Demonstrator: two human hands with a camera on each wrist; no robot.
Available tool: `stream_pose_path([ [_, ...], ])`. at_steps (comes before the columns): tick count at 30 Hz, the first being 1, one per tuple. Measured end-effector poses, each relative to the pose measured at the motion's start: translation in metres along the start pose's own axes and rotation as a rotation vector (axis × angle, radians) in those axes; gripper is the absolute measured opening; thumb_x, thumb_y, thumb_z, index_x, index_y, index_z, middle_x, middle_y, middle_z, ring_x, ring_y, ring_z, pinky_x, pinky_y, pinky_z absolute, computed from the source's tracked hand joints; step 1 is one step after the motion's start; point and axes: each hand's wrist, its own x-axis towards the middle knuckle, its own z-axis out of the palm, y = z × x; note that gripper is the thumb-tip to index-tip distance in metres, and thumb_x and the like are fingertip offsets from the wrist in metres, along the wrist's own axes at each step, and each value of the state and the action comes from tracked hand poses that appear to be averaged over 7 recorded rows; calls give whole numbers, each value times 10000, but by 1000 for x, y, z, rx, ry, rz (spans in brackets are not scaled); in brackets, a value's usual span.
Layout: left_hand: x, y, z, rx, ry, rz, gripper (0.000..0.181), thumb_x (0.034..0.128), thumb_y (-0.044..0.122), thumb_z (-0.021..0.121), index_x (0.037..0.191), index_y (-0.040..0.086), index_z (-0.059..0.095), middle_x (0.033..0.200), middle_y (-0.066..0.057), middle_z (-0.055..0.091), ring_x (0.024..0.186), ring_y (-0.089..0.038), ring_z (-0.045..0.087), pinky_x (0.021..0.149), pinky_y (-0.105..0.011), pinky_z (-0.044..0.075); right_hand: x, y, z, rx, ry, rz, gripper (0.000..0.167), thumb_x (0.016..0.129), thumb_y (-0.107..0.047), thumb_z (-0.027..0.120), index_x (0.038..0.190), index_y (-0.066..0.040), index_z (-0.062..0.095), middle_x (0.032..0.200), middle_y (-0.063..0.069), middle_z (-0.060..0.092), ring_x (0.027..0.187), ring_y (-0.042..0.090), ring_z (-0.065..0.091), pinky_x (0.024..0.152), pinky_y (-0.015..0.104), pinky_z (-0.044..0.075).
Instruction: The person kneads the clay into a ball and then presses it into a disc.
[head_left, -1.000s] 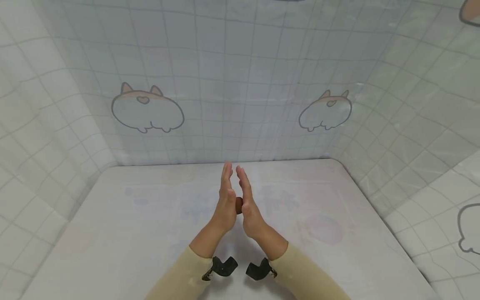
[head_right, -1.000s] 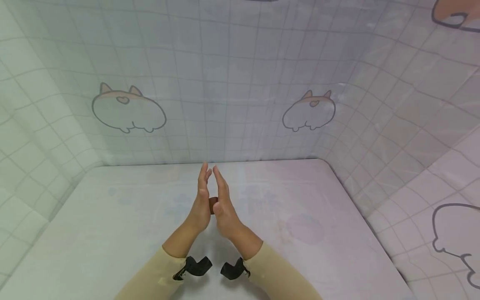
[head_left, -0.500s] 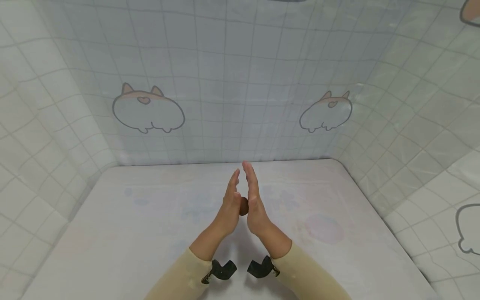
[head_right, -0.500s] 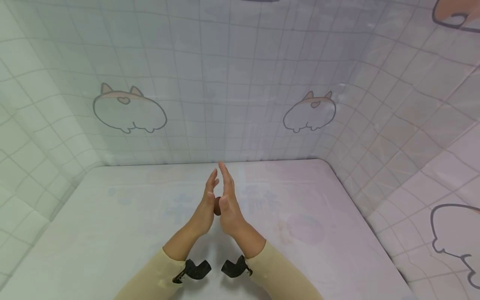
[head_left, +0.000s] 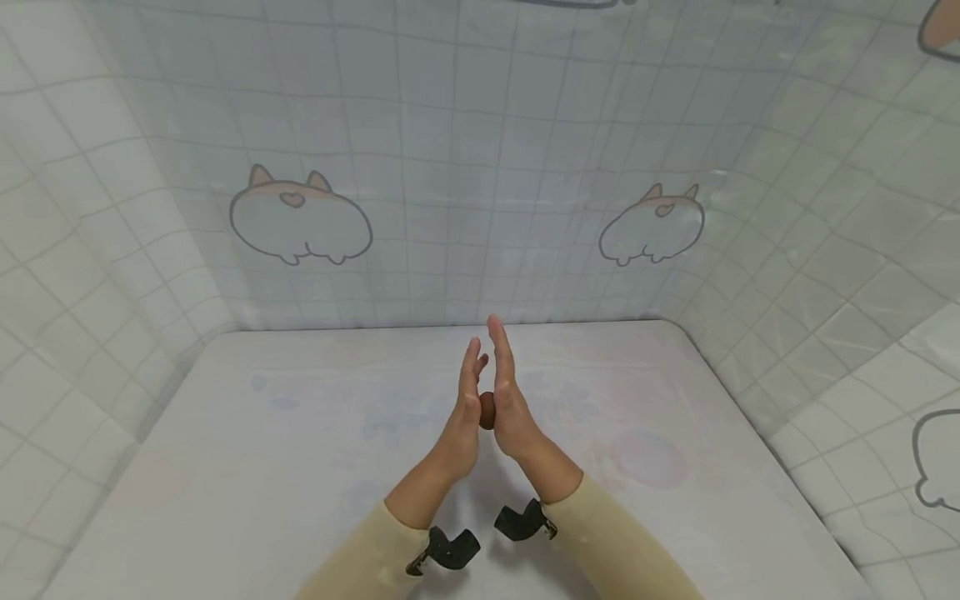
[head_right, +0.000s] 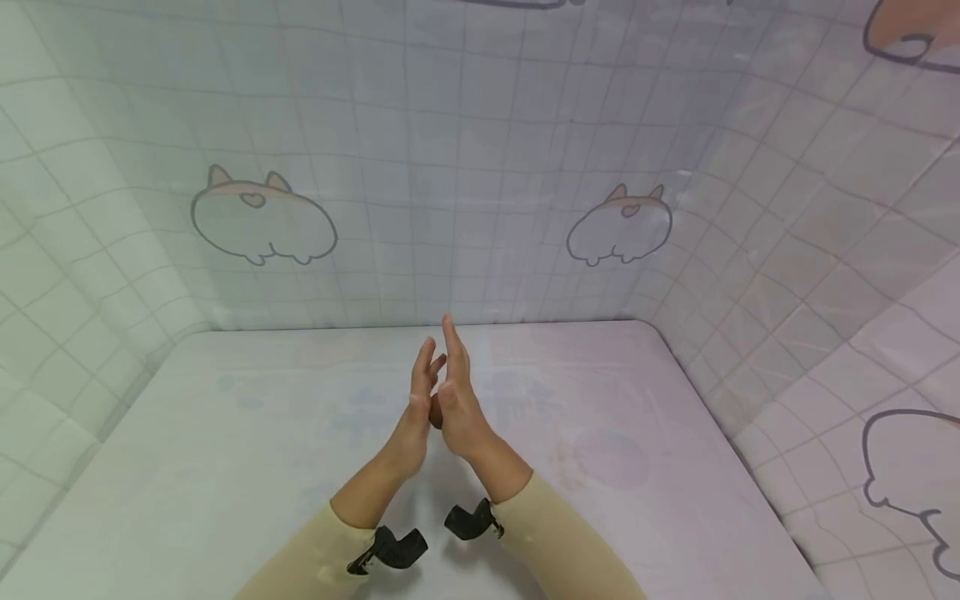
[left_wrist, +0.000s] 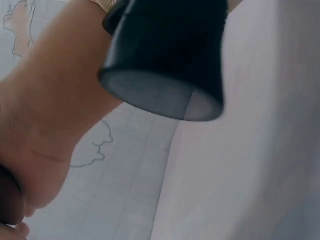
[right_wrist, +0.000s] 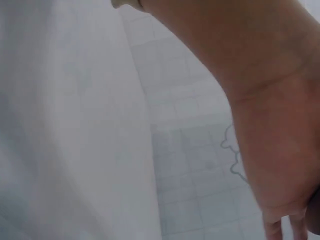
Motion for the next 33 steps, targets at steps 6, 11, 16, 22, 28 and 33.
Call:
stream_pose_path([
  [6, 3, -3, -2, 109, 87, 51, 857, 982, 712, 54, 1606, 144, -97, 1671, -44, -79, 1521, -323, 68, 1095, -730, 94, -7, 6, 7, 6, -32, 56, 865, 996, -707, 76, 1610, -110, -50, 1675, 81, -50, 1531, 278, -24, 1146, 656, 36],
  [11, 8, -3, -11, 175, 160, 59, 910, 964, 735, 41, 1604, 98, -76, 1668, -100, -91, 1509, -358, 91, 1089, -739, 80, -16, 8, 15, 3, -76, 70, 869, 987, -714, 56, 1615, -120, -22, 1676, 78, -26, 1531, 274, -28, 1141, 669, 54],
  [16, 12, -5, -19, 135, 190, -17, 914, 932, 781, 44, 1611, 183, -80, 1671, -57, -71, 1519, -291, 75, 1102, -719, 105, -22, 6, 22, 5, -121, 24, 870, 991, -697, 39, 1606, -88, -49, 1670, 94, -48, 1527, 291, -27, 1146, 598, 152],
  [22, 9, -17, -22, 4, 160, -151, 874, 920, 806, 80, 1613, 289, -51, 1664, -43, 50, 1505, -313, 162, 1092, -707, 191, -23, 1, 24, 4, -116, -39, 911, 981, -718, 47, 1599, -55, -46, 1665, 134, -25, 1526, 316, -21, 1170, 572, 87],
  [28, 2, -31, -16, 1, 42, -246, 774, 956, 756, 56, 1606, 345, -27, 1670, -16, 17, 1516, -336, 113, 1104, -704, 175, -20, -1, 18, 8, -64, -80, 926, 995, -704, 65, 1583, 2, -48, 1653, 211, 23, 1529, 319, -23, 1171, 600, 27],
  [33, -2, -30, -9, -38, -25, -247, 760, 980, 723, 58, 1614, 310, -7, 1673, 27, 8, 1513, -347, 127, 1112, -698, 165, -16, 2, 11, 1, 18, -49, 874, 1016, -676, 78, 1597, -30, -9, 1657, 189, 74, 1531, 309, 26, 1141, 662, 53],
])
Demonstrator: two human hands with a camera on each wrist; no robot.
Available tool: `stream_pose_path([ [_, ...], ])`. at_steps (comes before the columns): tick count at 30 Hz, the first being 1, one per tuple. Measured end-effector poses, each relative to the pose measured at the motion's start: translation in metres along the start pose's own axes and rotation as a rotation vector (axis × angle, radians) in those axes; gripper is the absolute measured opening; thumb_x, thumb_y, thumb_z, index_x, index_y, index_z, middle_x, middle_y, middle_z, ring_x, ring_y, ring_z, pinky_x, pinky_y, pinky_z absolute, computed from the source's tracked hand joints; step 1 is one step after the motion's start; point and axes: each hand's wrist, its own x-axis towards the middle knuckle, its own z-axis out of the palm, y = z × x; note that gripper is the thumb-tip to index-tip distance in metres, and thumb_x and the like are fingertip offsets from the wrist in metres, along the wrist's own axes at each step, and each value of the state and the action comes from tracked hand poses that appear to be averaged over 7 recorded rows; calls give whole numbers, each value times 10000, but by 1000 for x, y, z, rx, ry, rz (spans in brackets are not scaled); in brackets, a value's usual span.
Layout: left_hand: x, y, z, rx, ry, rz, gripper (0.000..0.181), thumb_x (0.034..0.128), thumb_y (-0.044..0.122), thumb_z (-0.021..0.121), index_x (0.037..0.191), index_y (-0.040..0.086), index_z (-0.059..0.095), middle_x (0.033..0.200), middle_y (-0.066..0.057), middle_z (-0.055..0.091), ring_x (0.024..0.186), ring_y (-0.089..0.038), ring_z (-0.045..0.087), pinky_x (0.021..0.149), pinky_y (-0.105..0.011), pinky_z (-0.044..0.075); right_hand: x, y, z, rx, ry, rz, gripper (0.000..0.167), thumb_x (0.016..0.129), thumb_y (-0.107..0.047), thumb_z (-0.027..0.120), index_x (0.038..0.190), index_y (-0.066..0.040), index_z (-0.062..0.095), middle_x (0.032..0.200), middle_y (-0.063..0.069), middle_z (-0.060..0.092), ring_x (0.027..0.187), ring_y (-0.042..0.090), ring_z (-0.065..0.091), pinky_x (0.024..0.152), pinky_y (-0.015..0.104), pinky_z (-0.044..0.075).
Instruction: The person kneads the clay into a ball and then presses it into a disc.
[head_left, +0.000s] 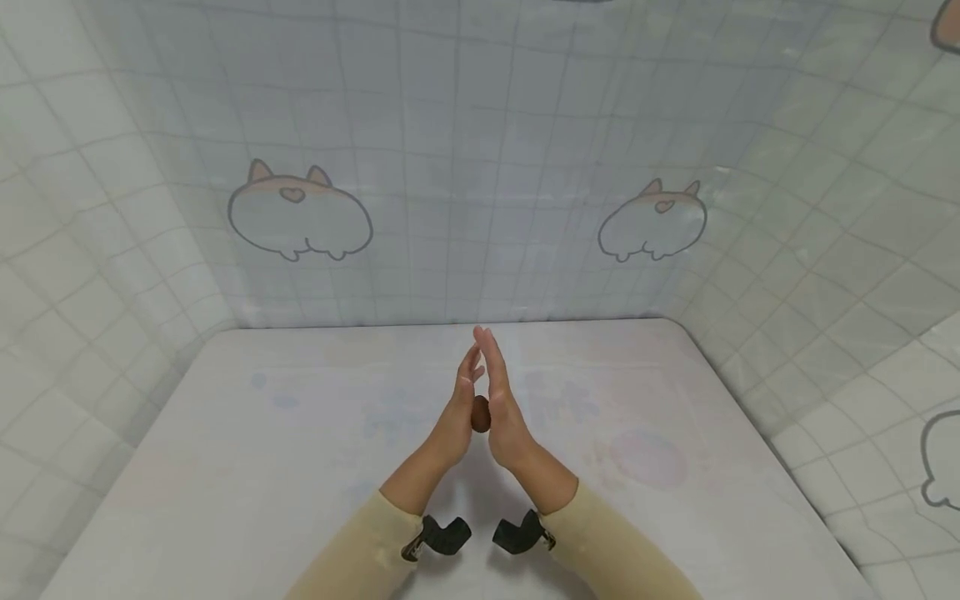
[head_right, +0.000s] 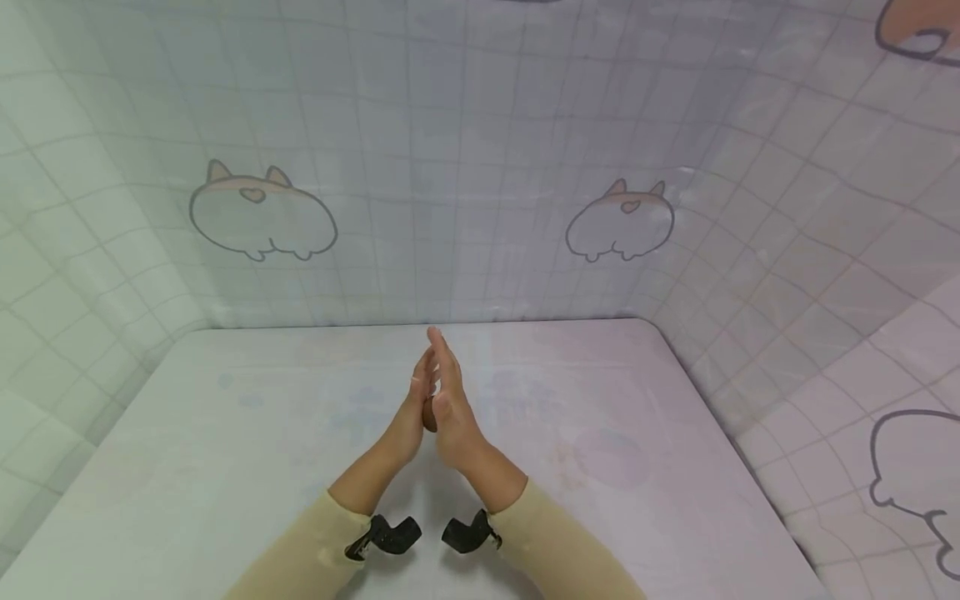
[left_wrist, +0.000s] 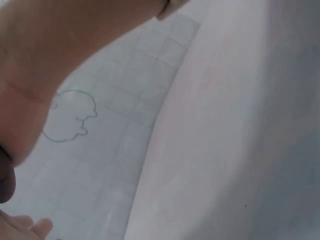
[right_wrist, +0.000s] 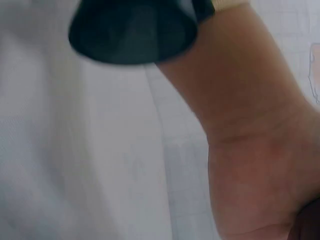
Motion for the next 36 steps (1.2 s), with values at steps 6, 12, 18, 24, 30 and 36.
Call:
stream_pose_path([
  [6, -3, 8, 3, -14, -80, 77, 778, 1001, 679, 30, 1624, 213, 45, 1673, -60, 65, 1490, -407, 175, 1127, -679, 154, 5, 5, -8, -1, 88, 110, 857, 996, -714, 89, 1619, -131, 8, 1662, 153, 96, 1529, 279, 61, 1146, 656, 81],
  [12, -6, 11, 3, -45, -134, 87, 764, 1009, 657, 3, 1623, 204, 33, 1673, -44, 40, 1506, -343, 164, 1124, -678, 167, 9, 16, -15, 1, 119, 203, 896, 959, -771, 129, 1623, -182, 6, 1676, 18, 52, 1531, 237, 26, 1143, 666, 58],
  [18, -5, 16, 2, -117, -150, 117, 897, 949, 756, 18, 1618, 159, -23, 1674, -34, -41, 1517, -353, 67, 1150, -660, 62, 4, 27, -14, 42, 77, 296, 932, 902, -839, 160, 1621, -269, -1, 1665, -72, 16, 1511, 194, 79, 1141, 618, 134],
  [24, -2, 23, -1, -209, -65, 203, 855, 980, 721, 52, 1613, 155, -49, 1671, -32, -78, 1524, -345, 4, 1167, -604, -7, -5, 28, -5, 100, -57, 228, 931, 930, -796, 140, 1608, -204, -100, 647, -71, 416, 526, 43, 367, 496, 307, 347],
  [30, 2, 28, -3, -125, 58, 178, 846, 976, 724, 38, 1618, 178, -30, 1669, 2, -24, 1528, -291, 55, 1160, -624, 30, -4, 16, 3, -8, -52, 72, 928, 971, -739, 78, 1599, -71, -66, 1626, 120, 182, 1464, 180, 219, 1123, 580, 219],
  [36, 5, 26, -6, -65, 91, 0, 764, 974, 724, 26, 1619, 315, 30, 1664, -53, 88, 1525, -270, 77, 1115, -705, 87, -2, 7, 7, -22, -42, -45, 930, 997, -696, 50, 1573, 26, -65, 1654, 192, -34, 1521, 341, -55, 1183, 551, 5],
])
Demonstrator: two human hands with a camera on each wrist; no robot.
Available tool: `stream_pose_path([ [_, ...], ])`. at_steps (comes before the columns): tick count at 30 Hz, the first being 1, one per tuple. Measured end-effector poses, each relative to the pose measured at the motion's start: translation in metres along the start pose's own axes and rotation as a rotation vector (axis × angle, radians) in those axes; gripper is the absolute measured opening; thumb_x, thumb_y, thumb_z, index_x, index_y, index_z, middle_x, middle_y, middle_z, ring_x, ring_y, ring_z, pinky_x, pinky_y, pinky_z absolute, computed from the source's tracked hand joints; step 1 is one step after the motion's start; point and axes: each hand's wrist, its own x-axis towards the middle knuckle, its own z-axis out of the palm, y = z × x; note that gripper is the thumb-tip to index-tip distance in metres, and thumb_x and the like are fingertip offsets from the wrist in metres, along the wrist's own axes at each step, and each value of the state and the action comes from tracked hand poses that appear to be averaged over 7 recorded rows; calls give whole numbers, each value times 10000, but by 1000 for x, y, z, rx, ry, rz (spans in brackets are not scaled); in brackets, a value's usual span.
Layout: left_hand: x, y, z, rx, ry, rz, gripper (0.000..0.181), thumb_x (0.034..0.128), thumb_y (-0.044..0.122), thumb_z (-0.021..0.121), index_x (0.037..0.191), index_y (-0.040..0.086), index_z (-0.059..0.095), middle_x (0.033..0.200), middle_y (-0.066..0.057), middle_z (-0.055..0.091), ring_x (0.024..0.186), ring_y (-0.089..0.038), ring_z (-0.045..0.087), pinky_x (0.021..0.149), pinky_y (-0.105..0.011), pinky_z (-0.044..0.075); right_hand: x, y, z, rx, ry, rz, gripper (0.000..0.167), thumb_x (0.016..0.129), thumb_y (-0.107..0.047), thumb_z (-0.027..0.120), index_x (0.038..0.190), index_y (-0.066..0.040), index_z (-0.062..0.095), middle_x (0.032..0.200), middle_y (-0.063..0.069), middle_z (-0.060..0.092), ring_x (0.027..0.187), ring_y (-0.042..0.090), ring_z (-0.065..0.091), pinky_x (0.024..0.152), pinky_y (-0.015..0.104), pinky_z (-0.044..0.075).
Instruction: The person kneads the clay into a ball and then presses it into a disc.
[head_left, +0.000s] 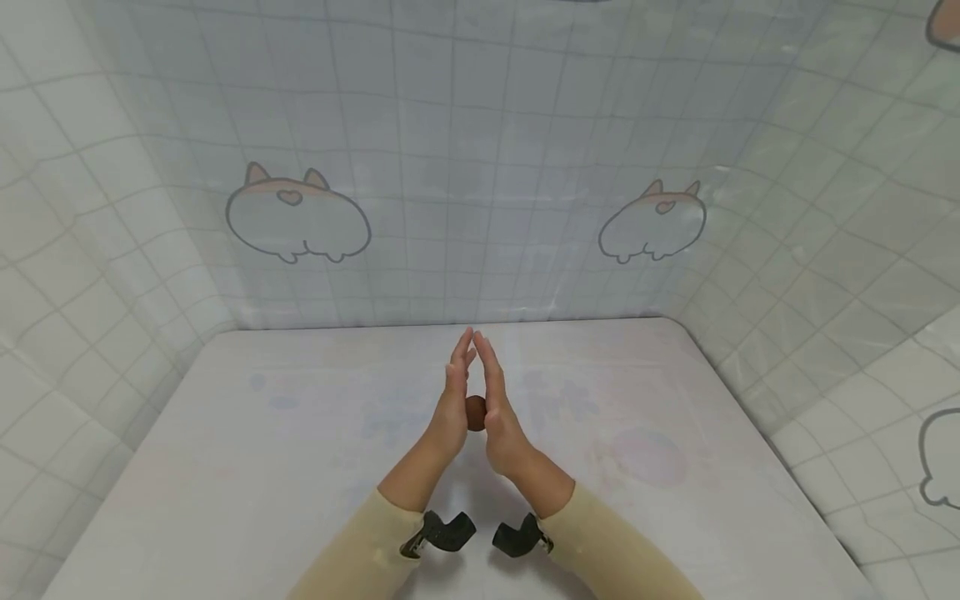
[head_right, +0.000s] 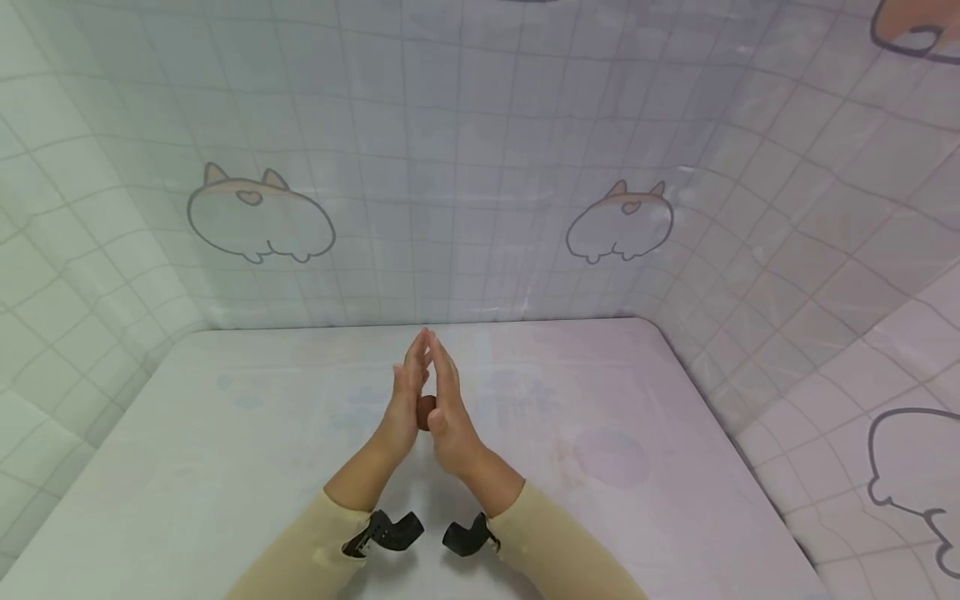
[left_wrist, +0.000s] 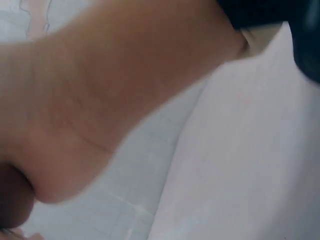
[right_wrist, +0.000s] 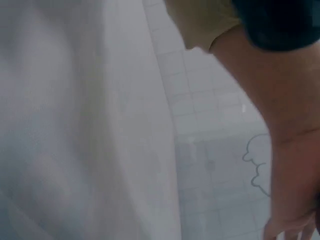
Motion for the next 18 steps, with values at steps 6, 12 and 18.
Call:
stream_pose_path([
  [6, 0, -13, -3, 90, -47, -77, 689, 1008, 656, 0, 1616, 333, 28, 1672, 2, -38, 1492, -345, 171, 1112, -700, 136, 6, -11, -3, -22, 21, -67, 944, 1000, -693, 53, 1559, 61, -48, 1653, 211, 7, 1517, 373, -54, 1202, 450, -25],
  [12, -3, -14, 1, 84, -67, -111, 746, 991, 670, -34, 1624, 280, 26, 1650, -161, 111, 1523, -350, 14, 1114, -720, 82, 18, -17, -9, -52, 29, -41, 898, 1014, -674, 68, 1577, 23, -1, 1648, 207, 50, 1520, 352, 36, 1176, 587, 37],
  [18, -8, -7, 7, 62, -49, -59, 896, 911, 776, -46, 1625, 235, -1, 1675, -61, -7, 1518, -359, 73, 1094, -728, 153, 19, -5, -12, -102, 42, 120, 862, 989, -702, 14, 1615, -110, 36, 1671, 80, 62, 1522, 281, 68, 1140, 659, 107],
])
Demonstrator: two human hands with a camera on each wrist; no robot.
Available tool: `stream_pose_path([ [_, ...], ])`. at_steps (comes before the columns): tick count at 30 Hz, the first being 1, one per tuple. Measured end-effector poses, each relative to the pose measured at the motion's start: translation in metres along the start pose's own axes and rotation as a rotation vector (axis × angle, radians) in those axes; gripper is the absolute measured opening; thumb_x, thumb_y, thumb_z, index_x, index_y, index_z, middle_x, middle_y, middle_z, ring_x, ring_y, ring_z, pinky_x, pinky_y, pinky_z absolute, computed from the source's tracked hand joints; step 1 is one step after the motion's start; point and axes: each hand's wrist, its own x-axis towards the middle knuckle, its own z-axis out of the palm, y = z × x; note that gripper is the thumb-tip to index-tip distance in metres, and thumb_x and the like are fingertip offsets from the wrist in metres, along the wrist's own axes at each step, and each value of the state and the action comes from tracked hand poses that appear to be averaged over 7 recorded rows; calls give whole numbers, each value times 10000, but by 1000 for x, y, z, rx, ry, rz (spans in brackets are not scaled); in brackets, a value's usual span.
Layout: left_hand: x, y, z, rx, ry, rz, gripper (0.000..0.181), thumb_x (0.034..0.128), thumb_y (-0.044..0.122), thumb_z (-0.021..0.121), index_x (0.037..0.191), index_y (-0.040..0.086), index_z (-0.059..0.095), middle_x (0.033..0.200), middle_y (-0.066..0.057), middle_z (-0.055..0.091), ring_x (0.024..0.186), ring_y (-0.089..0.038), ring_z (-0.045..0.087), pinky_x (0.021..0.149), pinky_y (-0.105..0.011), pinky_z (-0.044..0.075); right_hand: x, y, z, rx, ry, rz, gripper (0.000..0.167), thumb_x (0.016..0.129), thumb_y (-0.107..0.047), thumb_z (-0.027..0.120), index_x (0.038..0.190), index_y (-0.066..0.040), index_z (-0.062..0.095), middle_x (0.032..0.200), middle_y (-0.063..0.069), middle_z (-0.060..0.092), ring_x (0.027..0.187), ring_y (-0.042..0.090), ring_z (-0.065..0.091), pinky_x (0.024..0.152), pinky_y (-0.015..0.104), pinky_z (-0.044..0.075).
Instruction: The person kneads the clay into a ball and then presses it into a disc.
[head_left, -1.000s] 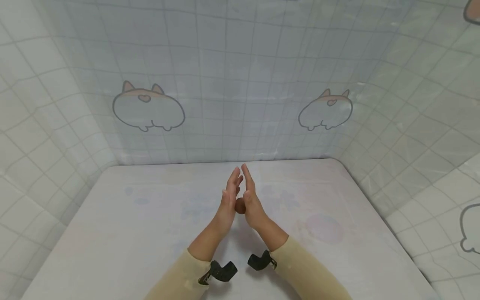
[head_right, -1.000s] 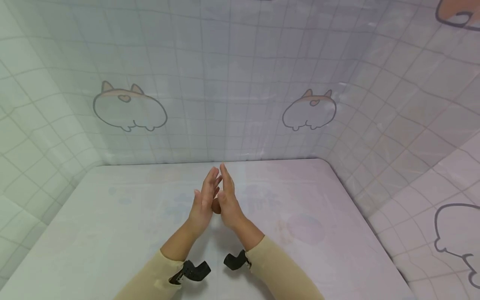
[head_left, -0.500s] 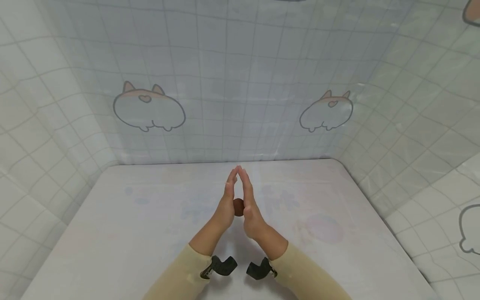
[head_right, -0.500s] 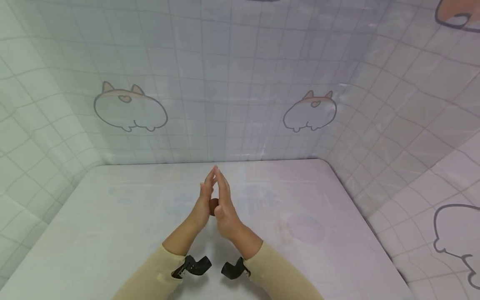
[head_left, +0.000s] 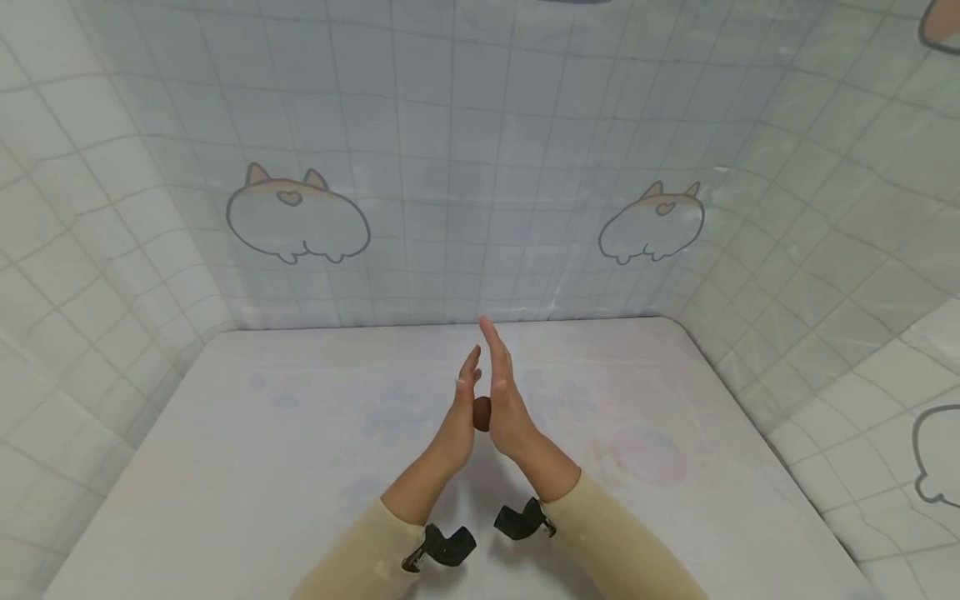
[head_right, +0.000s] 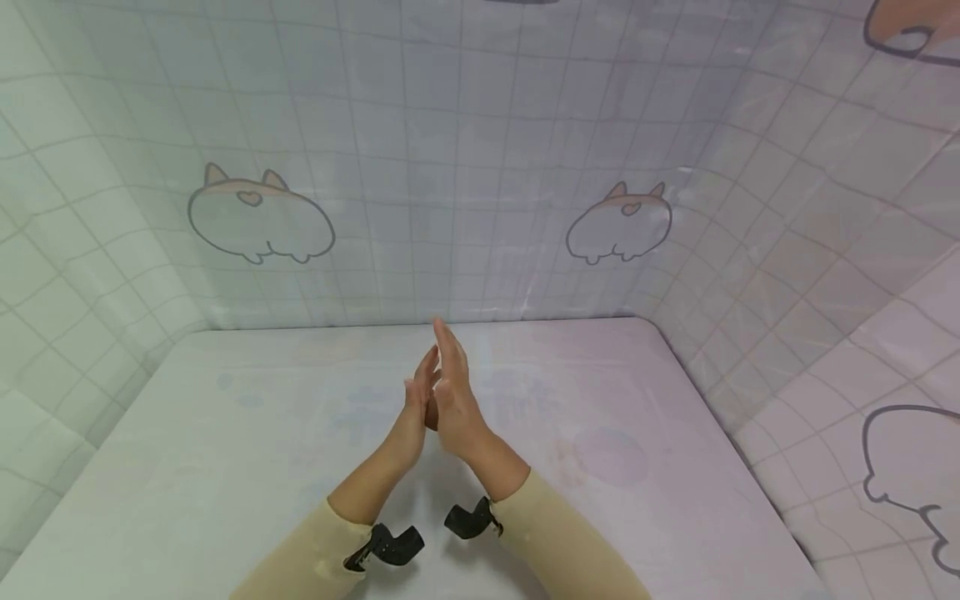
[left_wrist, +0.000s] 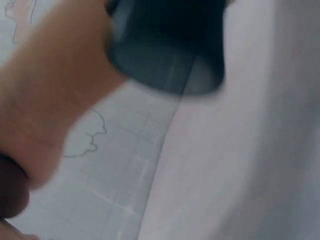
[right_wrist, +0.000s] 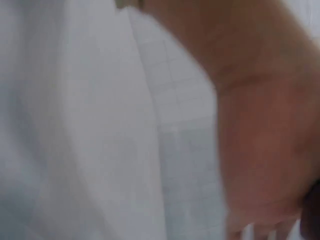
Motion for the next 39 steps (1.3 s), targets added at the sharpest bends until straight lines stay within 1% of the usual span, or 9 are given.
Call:
stream_pose_path([
  [8, -7, 1, 3, -61, -2, 105, 860, 925, 778, 4, 1619, 272, -18, 1671, 7, -23, 1524, -316, 56, 1097, -727, 133, -7, 15, 3, 43, -32, 175, 900, 929, -795, 43, 1623, -224, -13, 1674, 16, -10, 1438, 302, 231, 1016, 585, 333],
  [10, -9, -1, 3, -53, 5, 132, 840, 934, 764, 4, 1618, 276, -33, 1670, -7, -28, 1524, -317, 50, 1093, -737, 112, -8, 17, 5, 57, -48, 212, 897, 921, -805, 49, 1623, -249, -15, 1672, 29, -16, 1317, 323, 376, 967, 570, 375],
  [16, -7, -4, -1, 32, 78, 260, 824, 972, 718, 17, 1618, 209, -44, 1673, -55, 11, 1519, -309, 89, 1100, -725, 99, -14, 24, 12, 85, -86, 270, 870, 933, -795, 62, 1624, -270, 7, 1667, 63, 16, 1225, 333, 466, 1056, 610, 319],
  [19, -4, -4, -4, 69, 124, 294, 854, 967, 729, 21, 1617, 179, -43, 1668, -54, 64, 1515, -275, 121, 1104, -715, 109, -18, 27, 17, 75, -92, 234, 852, 959, -756, 44, 1626, -227, 6, 1669, 72, 27, 1448, 300, 245, 1150, 604, 185],
  [21, -2, -5, -7, 72, 146, 305, 877, 957, 744, 22, 1616, 169, -48, 1666, -47, 73, 1513, -267, 134, 1104, -711, 121, -20, 27, 21, 80, -98, 193, 853, 973, -737, 47, 1624, -187, -2, 1671, 94, 22, 1488, 300, 175, 1169, 599, 138],
  [25, 5, -6, -13, 39, 171, 289, 922, 920, 796, 35, 1615, 198, -57, 1663, -44, 71, 1517, -268, 122, 1093, -718, 150, -23, 23, 25, 97, -111, 123, 860, 986, -722, 70, 1619, -147, -18, 1671, 121, 8, 1521, 292, 68, 1175, 601, 116],
  [34, 11, -16, -20, 4, 157, 163, 906, 881, 848, 64, 1612, 320, -21, 1649, -68, 134, 1520, -253, 111, 1091, -728, 131, -27, 14, 29, 110, -101, -4, 897, 997, -707, 98, 1600, -57, -37, 1667, 149, -12, 1528, 309, 6, 1173, 607, 80],
  [37, 10, -23, -20, -24, 123, 117, 912, 886, 841, 49, 1617, 298, -16, 1655, -86, 117, 1498, -316, 172, 1085, -717, 164, -26, 11, 28, 96, -94, -31, 912, 987, -722, 93, 1600, -57, -29, 1670, 125, 3, 1530, 300, 4, 1149, 649, 82],
  [39, 8, -25, -18, -41, 96, 78, 899, 887, 836, 38, 1616, 312, -14, 1657, -91, 105, 1400, -395, 350, 1047, -694, 263, -25, 9, 26, 79, -81, -44, 920, 982, -727, 86, 1600, -54, -19, 1669, 128, 18, 1529, 304, 11, 1135, 669, 84],
])
